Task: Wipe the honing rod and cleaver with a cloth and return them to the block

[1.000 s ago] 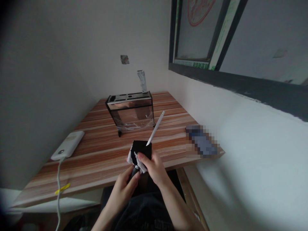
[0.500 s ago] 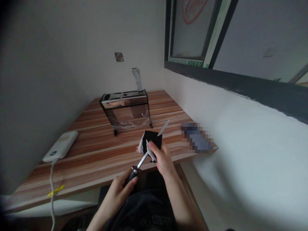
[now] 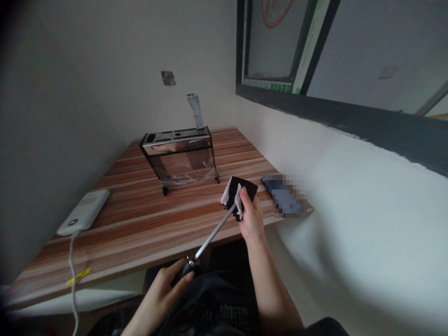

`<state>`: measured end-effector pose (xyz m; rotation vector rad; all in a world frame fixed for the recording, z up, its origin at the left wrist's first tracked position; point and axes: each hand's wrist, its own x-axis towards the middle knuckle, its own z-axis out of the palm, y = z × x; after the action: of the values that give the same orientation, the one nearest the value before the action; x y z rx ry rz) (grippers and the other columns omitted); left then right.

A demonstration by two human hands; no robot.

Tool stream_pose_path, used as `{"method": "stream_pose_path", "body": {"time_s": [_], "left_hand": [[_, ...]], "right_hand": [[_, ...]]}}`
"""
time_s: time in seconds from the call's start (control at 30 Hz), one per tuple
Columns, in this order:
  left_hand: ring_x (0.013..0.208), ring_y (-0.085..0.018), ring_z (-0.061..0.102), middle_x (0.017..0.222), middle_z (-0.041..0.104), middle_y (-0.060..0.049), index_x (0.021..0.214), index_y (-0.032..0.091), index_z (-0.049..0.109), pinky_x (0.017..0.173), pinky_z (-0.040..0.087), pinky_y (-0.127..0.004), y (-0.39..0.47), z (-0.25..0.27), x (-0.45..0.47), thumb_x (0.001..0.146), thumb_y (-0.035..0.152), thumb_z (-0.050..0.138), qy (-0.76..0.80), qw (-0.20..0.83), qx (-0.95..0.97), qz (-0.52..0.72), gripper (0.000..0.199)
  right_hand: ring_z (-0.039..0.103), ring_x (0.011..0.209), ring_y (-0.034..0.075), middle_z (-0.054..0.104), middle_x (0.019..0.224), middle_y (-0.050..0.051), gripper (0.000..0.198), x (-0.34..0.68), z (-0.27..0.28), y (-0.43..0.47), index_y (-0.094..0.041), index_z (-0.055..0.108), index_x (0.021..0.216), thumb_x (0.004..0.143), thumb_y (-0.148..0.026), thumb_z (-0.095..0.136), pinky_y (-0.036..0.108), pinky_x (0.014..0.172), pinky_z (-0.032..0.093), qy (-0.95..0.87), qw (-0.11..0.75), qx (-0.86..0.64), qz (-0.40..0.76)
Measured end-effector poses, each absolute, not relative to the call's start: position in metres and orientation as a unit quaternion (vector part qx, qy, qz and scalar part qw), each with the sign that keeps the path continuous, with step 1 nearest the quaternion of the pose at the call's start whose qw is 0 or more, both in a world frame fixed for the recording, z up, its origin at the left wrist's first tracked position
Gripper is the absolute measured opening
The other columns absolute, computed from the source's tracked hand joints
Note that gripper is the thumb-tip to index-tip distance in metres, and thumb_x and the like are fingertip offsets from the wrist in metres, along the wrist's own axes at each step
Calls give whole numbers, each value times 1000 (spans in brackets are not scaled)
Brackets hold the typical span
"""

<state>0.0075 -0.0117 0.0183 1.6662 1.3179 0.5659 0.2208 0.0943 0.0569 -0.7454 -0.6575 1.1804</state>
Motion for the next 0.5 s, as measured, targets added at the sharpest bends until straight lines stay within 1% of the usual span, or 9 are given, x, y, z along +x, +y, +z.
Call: {"method": "stream_pose_path", "body": {"time_s": [0.1,0.27,0.4,0.5], "left_hand": [[63,-13,42,66,48,2,82,14,59,58,30,-22,-15,16,7,91,52,44,534,459,673,227,43],[65,-13,44,69,53,1,83,14,59,60,32,-22,-13,19,14,92,50,45,536,459,663,251,40],[64,-13,44,67,52,1,86,13,60,59,32,-21,-3,24,22,91,47,47,537,444,655,292,37],[62,-13,43,65,50,2,90,13,62,57,31,-21,6,29,26,90,45,48,540,430,649,318,34]], "right_hand": [[72,66,21,73,70,2,41,217,57,95,-20,66,92,69,-52,74,39,69,60,-278,717,-340,542],[72,67,21,74,75,2,41,206,61,93,-19,67,93,69,-52,74,37,68,60,-275,709,-336,556],[71,66,23,73,69,3,40,189,62,86,-19,68,94,71,-52,72,39,70,60,-321,664,-333,587],[72,74,24,72,68,5,36,177,59,80,-19,69,94,78,-52,67,38,74,58,-363,630,-326,604]]}}
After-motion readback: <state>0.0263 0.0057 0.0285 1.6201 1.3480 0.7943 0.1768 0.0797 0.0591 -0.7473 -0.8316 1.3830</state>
